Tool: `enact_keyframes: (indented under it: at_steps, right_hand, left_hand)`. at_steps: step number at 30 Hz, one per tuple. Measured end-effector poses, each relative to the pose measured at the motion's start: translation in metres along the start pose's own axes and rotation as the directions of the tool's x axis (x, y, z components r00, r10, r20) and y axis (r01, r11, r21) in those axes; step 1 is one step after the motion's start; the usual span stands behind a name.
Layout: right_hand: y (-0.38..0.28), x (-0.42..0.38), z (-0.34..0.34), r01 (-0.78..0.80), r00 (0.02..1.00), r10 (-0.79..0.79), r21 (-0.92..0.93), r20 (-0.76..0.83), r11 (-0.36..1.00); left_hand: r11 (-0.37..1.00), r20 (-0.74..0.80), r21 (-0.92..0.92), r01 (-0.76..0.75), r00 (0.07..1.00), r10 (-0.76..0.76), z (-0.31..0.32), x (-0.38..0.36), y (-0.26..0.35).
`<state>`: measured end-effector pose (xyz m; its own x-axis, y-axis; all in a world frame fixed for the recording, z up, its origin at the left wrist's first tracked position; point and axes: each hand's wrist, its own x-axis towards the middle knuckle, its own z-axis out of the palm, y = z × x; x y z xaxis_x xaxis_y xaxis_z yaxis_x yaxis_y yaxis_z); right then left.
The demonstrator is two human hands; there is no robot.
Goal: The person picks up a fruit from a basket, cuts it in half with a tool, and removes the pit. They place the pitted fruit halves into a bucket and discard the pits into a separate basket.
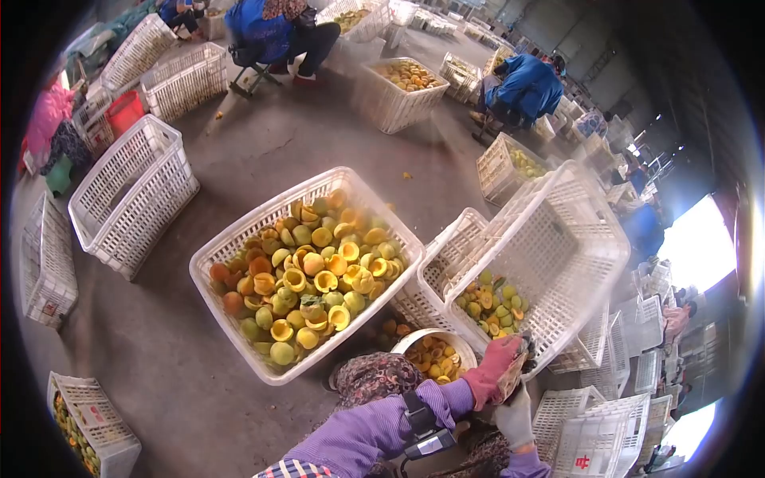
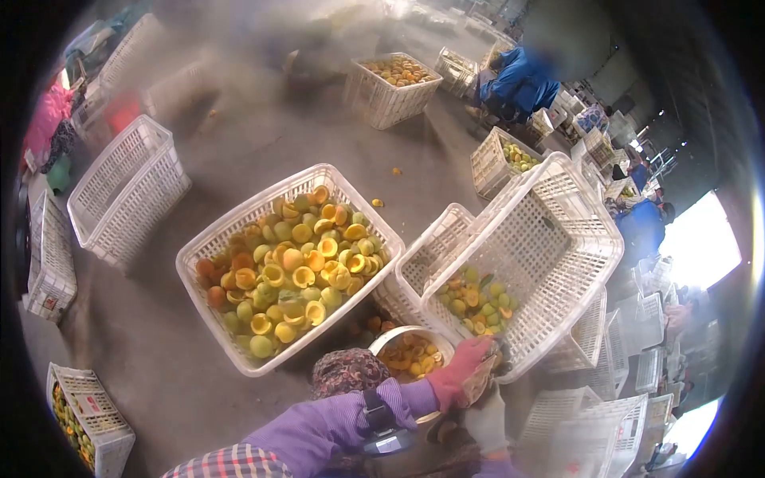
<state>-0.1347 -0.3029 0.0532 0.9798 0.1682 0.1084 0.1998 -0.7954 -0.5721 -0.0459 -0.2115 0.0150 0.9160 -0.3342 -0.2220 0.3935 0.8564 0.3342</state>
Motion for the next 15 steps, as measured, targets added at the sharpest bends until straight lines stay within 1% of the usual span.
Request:
enact_keyframes:
  at_steps: [1, 2, 3, 4, 5, 6, 7, 8, 9, 10, 11, 12, 13, 14, 15]
  right_hand:
    - [-0.004, 0.001, 0.008, 0.048, 0.998, -0.050, -0.071, -0.033, 0.996]
    - [-0.024, 0.003, 0.007, -0.170, 0.985, 0.164, 0.187, 0.050, 0.967]
    - [-0.026, 0.002, 0.005, -0.204, 0.975, 0.179, 0.213, 0.128, 0.956]
    - [-0.024, 0.003, 0.001, -0.230, 0.963, 0.185, 0.241, 0.198, 0.943]
    - [-0.039, 0.009, -0.003, -0.334, 0.934, 0.262, 0.339, 0.243, 0.879]
    - [-0.055, 0.014, -0.006, -0.433, 0.897, 0.337, 0.426, 0.285, 0.794]
    - [-0.063, 0.017, -0.006, -0.510, 0.859, 0.386, 0.485, 0.337, 0.711]
    - [-0.067, 0.018, -0.007, -0.579, 0.815, 0.429, 0.535, 0.389, 0.615]
    - [-0.073, 0.017, -0.008, -0.642, 0.766, 0.465, 0.575, 0.444, 0.508]
    - [-0.084, 0.018, -0.007, -0.619, 0.783, 0.459, 0.596, 0.420, 0.511]
    - [-0.082, 0.018, -0.009, -0.633, 0.774, 0.424, 0.591, 0.469, 0.501]
    - [-0.077, 0.015, -0.013, -0.647, 0.762, 0.394, 0.587, 0.514, 0.487]
    - [-0.074, 0.011, -0.017, -0.659, 0.751, 0.362, 0.585, 0.553, 0.473]
    - [-0.078, 0.013, -0.021, -0.635, 0.762, 0.292, 0.577, 0.578, 0.514]
    - [-0.082, 0.012, -0.030, -0.730, 0.677, 0.274, 0.575, 0.684, 0.368]
  left_hand:
    - [0.987, -0.007, 0.149, -0.063, 0.998, 0.064, -0.004, 0.002, 0.007]
    - [0.948, -0.008, 0.295, -0.116, 0.992, 0.124, -0.007, 0.001, 0.014]
    - [0.883, 0.003, 0.441, -0.160, 0.984, 0.177, -0.010, -0.001, 0.018]
    - [0.906, 0.082, 0.399, -0.143, 0.989, 0.120, -0.013, 0.003, 0.025]
    - [0.772, 0.286, 0.464, -0.434, 0.898, 0.333, -0.020, 0.012, 0.029]
    - [0.570, 0.487, 0.455, -0.684, 0.727, 0.484, -0.028, 0.018, 0.033]
    - [0.321, 0.670, 0.371, -0.872, 0.490, 0.557, -0.034, 0.023, 0.036]
    - [0.502, 0.673, 0.389, -0.772, 0.611, 0.417, -0.033, 0.012, 0.048]
    - [0.611, 0.649, 0.407, -0.678, 0.686, 0.329, -0.024, -0.006, 0.064]
    - [0.703, 0.622, 0.425, -0.570, 0.748, 0.230, -0.012, -0.024, 0.083]
    - [0.780, 0.592, 0.439, -0.446, 0.797, 0.122, -0.007, -0.034, 0.096]
    - [0.684, 0.685, 0.451, -0.574, 0.713, 0.147, -0.011, -0.032, 0.102]
    - [0.698, 0.754, 0.348, -0.626, 0.629, 0.189, -0.010, -0.030, 0.102]
    - [0.968, 0.612, 0.153, -0.197, 0.788, 0.064, -0.007, -0.039, 0.098]
    - [0.952, 0.497, -0.145, 0.270, 0.852, -0.166, -0.003, -0.050, 0.090]
